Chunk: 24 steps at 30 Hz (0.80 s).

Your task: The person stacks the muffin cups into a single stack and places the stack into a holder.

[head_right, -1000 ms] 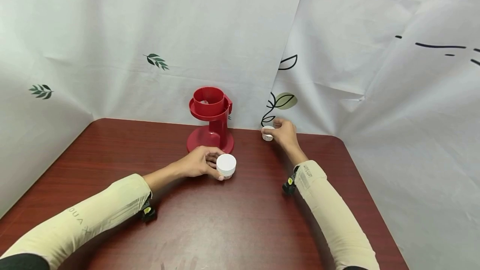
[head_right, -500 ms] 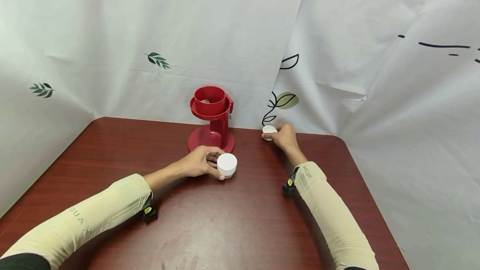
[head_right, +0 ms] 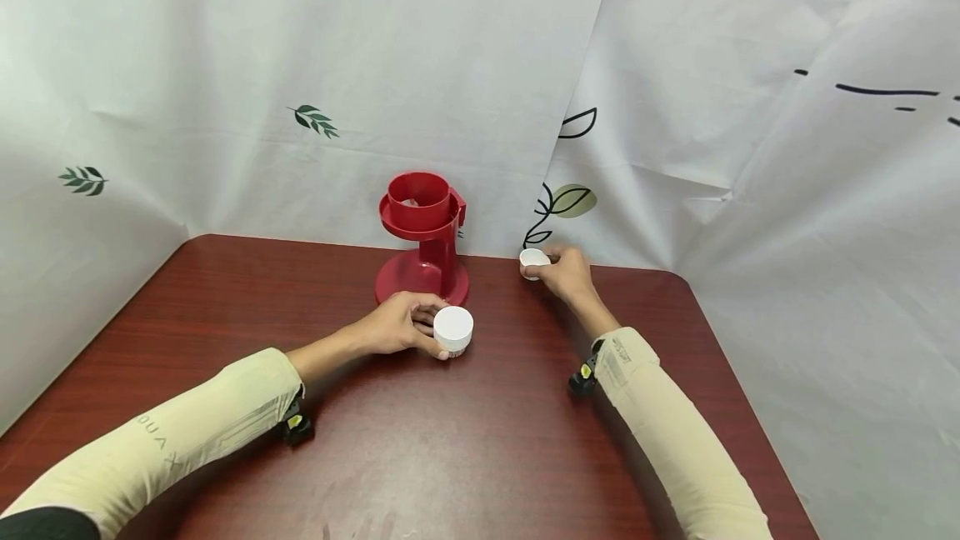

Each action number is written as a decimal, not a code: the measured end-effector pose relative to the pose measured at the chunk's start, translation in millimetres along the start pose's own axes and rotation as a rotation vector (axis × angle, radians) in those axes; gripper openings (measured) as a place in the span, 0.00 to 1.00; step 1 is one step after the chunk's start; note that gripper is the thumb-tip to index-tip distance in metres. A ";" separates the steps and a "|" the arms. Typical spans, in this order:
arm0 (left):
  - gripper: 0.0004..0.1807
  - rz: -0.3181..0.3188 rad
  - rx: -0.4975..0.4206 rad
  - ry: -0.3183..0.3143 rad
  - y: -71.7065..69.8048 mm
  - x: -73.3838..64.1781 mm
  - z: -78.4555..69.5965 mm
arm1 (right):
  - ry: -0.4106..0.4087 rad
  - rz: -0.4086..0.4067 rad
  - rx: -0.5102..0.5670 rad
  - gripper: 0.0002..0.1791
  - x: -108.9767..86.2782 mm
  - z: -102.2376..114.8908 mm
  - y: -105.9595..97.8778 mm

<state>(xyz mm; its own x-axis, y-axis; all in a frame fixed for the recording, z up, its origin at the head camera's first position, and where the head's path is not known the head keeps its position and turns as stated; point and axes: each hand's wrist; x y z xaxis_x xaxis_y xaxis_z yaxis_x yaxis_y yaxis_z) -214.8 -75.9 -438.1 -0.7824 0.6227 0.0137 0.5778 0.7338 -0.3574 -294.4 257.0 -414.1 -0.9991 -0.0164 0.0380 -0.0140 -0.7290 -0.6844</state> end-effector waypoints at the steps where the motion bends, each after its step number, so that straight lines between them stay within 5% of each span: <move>1: 0.34 -0.001 -0.001 0.001 0.0 -0.1 0.1 | -0.007 -0.001 0.002 0.31 -1.8 1.9 0.3; 24: 0.33 -0.004 0.004 0.012 -0.3 1.1 2.5 | -0.169 0.152 0.077 0.32 -45.5 55.1 8.6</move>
<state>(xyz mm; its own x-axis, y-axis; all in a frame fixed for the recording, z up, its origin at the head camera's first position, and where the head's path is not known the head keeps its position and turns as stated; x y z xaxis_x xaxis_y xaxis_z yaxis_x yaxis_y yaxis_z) -216.5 -76.1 -440.4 -0.7821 0.6226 0.0260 0.5735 0.7355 -0.3607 -246.9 213.7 -381.6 -0.9688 -0.2394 0.0646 0.1454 -0.7595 -0.6340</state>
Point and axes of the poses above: each hand's wrist, its own x-axis towards the middle knuckle, its own y-axis out of the palm, z = x × y, and after that the axes turned 3 degrees about z, right-handed
